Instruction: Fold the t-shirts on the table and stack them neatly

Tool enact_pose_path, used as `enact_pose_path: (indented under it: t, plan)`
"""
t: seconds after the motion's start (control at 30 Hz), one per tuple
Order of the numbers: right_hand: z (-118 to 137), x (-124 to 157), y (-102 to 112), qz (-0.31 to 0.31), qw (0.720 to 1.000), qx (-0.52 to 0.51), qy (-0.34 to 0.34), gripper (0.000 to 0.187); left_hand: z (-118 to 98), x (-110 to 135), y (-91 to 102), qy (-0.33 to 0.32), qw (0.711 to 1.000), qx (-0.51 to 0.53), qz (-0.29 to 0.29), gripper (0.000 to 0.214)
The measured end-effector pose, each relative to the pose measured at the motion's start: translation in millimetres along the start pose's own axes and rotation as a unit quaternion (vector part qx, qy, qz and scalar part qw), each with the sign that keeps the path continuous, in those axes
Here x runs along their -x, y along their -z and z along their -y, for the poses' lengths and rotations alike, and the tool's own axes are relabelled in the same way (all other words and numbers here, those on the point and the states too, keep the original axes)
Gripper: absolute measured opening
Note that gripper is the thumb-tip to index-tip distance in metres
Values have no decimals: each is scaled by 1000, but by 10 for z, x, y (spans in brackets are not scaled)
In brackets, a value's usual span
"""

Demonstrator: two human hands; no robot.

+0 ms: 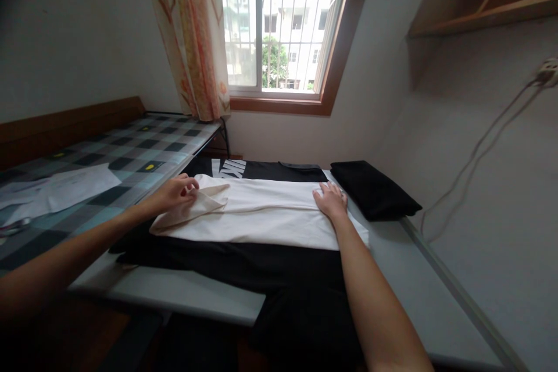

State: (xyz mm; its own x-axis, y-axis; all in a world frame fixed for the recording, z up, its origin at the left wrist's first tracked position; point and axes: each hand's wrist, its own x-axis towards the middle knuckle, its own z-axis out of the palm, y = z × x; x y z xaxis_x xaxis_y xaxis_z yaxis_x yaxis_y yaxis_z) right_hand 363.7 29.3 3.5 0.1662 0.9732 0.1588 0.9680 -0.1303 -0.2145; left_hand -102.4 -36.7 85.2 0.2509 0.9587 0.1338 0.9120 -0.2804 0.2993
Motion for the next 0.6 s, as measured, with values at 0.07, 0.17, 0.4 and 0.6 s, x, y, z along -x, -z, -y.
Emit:
enact_pose_path:
  t: [0.07, 0.17, 0.4, 0.6]
  plan:
    - [5, 3, 8, 2, 1000, 0, 0, 54, 5, 32, 44, -19, 999, 19, -19, 21]
    - [7, 6, 15, 1, 1000, 2, -1, 54, -49, 137, 65, -49, 998, 41, -25, 19]
    - [8, 8, 10, 1, 1000, -1, -4, 54, -531, 630, 95, -159, 952, 137, 224, 20]
    - [0, 7, -7, -7, 1000, -3, 0, 53, -449, 457, -30, -94, 978, 135, 130, 30]
